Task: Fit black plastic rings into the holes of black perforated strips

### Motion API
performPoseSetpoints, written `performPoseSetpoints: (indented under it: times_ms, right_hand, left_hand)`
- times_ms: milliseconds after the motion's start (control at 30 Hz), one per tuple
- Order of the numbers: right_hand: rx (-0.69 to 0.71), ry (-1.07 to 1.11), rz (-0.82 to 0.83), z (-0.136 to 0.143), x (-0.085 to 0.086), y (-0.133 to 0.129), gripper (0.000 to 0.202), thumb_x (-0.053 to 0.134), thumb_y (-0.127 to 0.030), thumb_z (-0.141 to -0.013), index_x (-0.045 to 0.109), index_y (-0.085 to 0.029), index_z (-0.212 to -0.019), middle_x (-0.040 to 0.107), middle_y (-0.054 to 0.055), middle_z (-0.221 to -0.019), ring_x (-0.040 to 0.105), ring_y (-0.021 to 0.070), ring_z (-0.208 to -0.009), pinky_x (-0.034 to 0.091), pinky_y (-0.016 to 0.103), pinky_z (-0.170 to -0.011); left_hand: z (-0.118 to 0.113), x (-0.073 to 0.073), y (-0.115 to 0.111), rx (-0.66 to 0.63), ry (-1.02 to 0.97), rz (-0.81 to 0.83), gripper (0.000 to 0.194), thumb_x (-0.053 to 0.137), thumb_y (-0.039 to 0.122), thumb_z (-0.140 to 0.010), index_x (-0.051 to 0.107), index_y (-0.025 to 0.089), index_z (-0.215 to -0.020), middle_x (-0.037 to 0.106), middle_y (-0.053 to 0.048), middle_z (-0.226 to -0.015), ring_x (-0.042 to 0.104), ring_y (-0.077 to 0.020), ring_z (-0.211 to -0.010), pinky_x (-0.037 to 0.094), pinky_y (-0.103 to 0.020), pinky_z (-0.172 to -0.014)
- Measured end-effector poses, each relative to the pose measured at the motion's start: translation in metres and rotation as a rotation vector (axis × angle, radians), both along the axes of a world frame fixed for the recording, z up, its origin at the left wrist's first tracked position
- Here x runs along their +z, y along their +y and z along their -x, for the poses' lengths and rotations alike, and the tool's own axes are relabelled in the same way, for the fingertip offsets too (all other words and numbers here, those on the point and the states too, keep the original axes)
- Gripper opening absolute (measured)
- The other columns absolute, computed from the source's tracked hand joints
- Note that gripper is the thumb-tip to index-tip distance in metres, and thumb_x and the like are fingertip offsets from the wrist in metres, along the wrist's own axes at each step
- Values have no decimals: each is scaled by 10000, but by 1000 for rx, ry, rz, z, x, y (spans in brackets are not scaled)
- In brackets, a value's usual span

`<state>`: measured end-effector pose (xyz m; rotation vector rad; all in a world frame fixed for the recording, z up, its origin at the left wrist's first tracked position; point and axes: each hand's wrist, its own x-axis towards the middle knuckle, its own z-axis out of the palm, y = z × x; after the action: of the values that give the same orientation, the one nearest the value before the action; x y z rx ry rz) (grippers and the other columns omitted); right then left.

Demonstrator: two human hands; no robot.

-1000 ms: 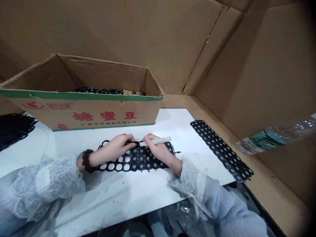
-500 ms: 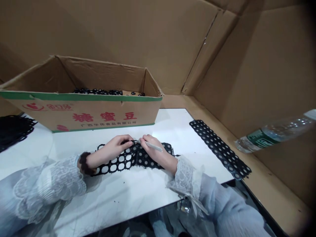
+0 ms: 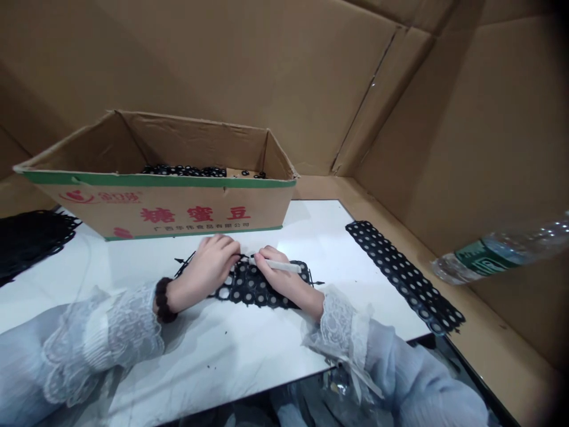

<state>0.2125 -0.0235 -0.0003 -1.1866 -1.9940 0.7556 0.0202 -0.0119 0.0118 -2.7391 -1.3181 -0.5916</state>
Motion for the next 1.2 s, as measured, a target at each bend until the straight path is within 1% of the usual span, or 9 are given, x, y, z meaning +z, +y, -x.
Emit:
performPoseSetpoints:
  times_ms: [167, 333, 500, 600, 633, 700, 833, 1000, 1200]
  right_hand:
    - [14, -26, 53, 0, 2, 1, 342, 340, -279, -918, 342, -200, -584, 436, -5, -661, 463, 133, -722, 368, 277, -715]
    - [8, 9, 134, -1, 4, -1, 371, 379, -303, -901, 381, -188, -548, 441, 5, -726, 479, 120, -721, 384, 271, -740]
    - [39, 30, 157, -3, 3, 0, 396, 405, -276, -880, 407, -180, -496, 451, 8, -758, 495, 114, -730, 393, 263, -745]
    - [29, 30, 142, -3, 2, 1, 390, 406, -252, -872, 409, -178, -489, 453, 7, -748, 497, 112, -732, 390, 258, -734]
    - [25, 36, 139, -3, 1, 1, 387, 405, -247, -870, 410, -177, -489, 454, 5, -743, 497, 111, -729, 389, 257, -732]
    - [23, 52, 132, -3, 1, 0, 381, 404, -252, -870, 422, -177, -496, 453, 3, -736, 497, 111, -723, 389, 259, -731]
    - [20, 89, 113, -2, -1, -1, 364, 403, -280, -872, 426, -179, -523, 442, -1, -743, 492, 110, -709, 385, 265, -731]
    - [-27, 137, 113, -2, -2, -2, 344, 383, -304, -875, 401, -186, -552, 421, -8, -734, 477, 110, -687, 378, 262, -707]
    - [-66, 204, 237, -3, 1, -2, 294, 379, -300, -872, 430, -193, -603, 461, -20, -699, 472, 111, -654, 381, 267, -705]
  left_hand:
    - [18, 42, 11, 186, -109, -361, 184, 447, 290, -894, 568, 181, -807, 616, -46, -866, 538, -201, -856, 379, -366, -789]
    - [40, 89, 44, 430, -118, -594, 320, 427, 378, -903, 601, 110, -921, 608, -66, -819, 552, -192, -830, 388, -383, -876]
    - [50, 117, 65, 537, -64, -550, 369, 373, 305, -918, 577, 52, -1092, 619, -103, -966, 568, -281, -970, 401, -466, -870]
    - [39, 94, 47, 395, -108, -643, 346, 381, 235, -904, 543, 134, -1193, 606, -90, -1066, 538, -268, -1032, 375, -461, -914]
    - [33, 79, 37, 255, -90, -633, 320, 408, 241, -892, 572, 146, -1150, 620, -84, -1013, 548, -249, -994, 383, -431, -911]
    - [21, 45, 20, 11, -3, -320, 290, 424, 270, -888, 587, 154, -1098, 633, -74, -974, 555, -227, -957, 406, -383, -891]
    - [5, -4, 7, -157, -35, 244, 292, 414, 345, -890, 572, 165, -1056, 587, -93, -1137, 490, -234, -1104, 387, -353, -937]
    - [3, 1, 11, -75, -232, 612, 297, 432, 393, -852, 598, 161, -933, 641, -58, -966, 568, -203, -930, 425, -296, -832]
    - [2, 8, 9, -39, -268, 769, 332, 445, 440, -824, 615, 161, -882, 658, -31, -899, 580, -208, -861, 425, -278, -755]
